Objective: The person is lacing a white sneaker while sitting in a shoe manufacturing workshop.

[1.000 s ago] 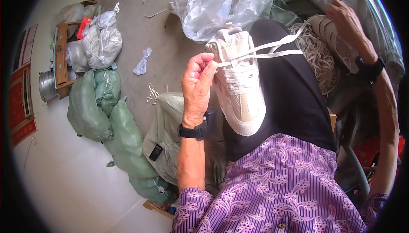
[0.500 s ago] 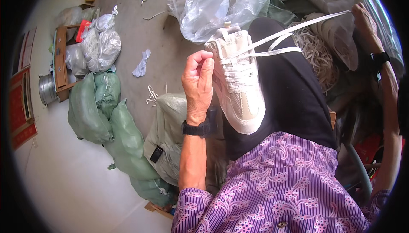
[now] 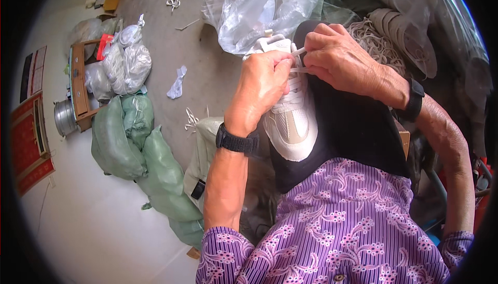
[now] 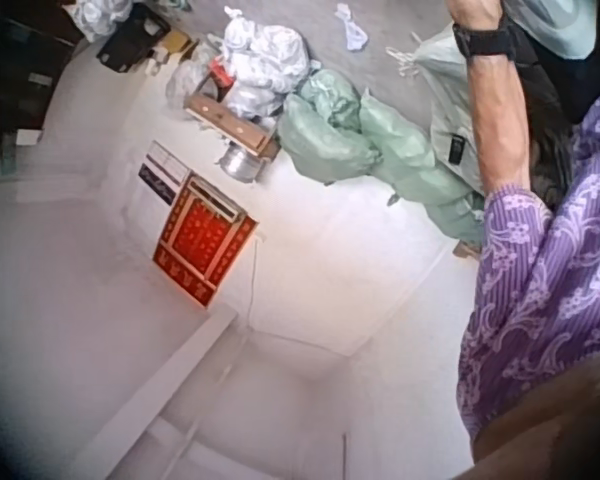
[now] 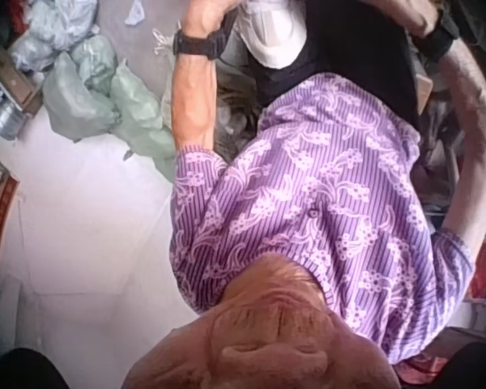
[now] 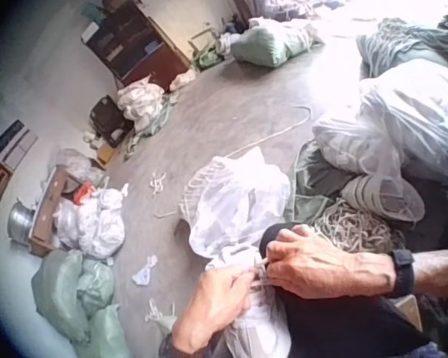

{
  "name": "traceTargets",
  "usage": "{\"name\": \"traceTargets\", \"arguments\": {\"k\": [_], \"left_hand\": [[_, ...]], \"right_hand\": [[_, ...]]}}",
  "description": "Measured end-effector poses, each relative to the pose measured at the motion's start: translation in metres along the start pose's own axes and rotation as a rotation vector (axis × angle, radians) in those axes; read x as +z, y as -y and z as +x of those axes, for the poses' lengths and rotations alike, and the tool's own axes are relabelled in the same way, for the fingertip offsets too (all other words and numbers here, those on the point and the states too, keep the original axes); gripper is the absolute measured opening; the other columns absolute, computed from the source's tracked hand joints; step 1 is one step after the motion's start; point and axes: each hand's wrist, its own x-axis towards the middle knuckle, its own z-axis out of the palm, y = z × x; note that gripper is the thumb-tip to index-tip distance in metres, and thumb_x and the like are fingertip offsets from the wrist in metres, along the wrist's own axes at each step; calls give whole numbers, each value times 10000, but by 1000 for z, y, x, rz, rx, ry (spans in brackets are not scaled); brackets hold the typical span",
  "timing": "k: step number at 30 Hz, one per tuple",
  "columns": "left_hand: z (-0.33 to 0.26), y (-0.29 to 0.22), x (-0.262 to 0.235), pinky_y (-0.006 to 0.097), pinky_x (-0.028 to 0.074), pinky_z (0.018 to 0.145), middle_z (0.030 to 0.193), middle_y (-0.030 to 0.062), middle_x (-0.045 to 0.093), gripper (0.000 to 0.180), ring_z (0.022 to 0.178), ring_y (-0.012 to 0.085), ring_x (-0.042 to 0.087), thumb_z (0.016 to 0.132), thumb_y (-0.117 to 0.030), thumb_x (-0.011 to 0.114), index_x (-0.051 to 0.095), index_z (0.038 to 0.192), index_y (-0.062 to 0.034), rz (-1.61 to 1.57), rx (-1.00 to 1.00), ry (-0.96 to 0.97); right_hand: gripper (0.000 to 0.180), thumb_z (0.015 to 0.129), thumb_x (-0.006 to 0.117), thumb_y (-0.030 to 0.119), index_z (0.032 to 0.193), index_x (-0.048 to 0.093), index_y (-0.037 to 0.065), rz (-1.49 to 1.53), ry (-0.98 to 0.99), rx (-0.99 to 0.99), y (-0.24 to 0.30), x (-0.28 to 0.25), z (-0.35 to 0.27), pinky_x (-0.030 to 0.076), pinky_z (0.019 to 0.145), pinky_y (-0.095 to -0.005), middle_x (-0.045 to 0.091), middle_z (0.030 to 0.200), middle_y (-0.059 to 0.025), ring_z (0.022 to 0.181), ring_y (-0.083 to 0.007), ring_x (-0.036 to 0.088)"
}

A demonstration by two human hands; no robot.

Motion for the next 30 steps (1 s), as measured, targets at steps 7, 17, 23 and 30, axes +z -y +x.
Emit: {"name": "traceTargets", "arguments": {"k": [7,17,23,30], "left_hand": [[15,-11,-3,242,393,466,579,0,547,187,481,54,475,835,-90,519,684,820,-6,206,-115,150],[-12,12,7,431,484,602,670,222,591,87,644,375,617,756,-62,560,578,777,20,624,353,-171],[-21,25,8,324,461,506,593,140,547,90,521,176,578,786,-30,558,597,848,22,190,247,-281],[-22,19,8,258,442,502,574,18,565,91,531,58,543,848,-67,582,646,855,-3,249,386,-226]], "right_hand": [[73,726,653,162,737,650,91,-151,-20,-11,6,15,3,390,800,-381,550,847,-8,886,-199,515],[87,750,665,200,791,667,122,-75,-22,44,9,6,1,385,809,-383,559,853,-22,910,-206,526],[56,798,655,190,826,662,142,88,118,93,19,10,20,381,822,-417,588,886,-36,938,-230,553],[169,904,616,201,900,629,33,1108,-183,501,42,-43,55,447,766,-297,600,852,12,827,-102,566]]}}
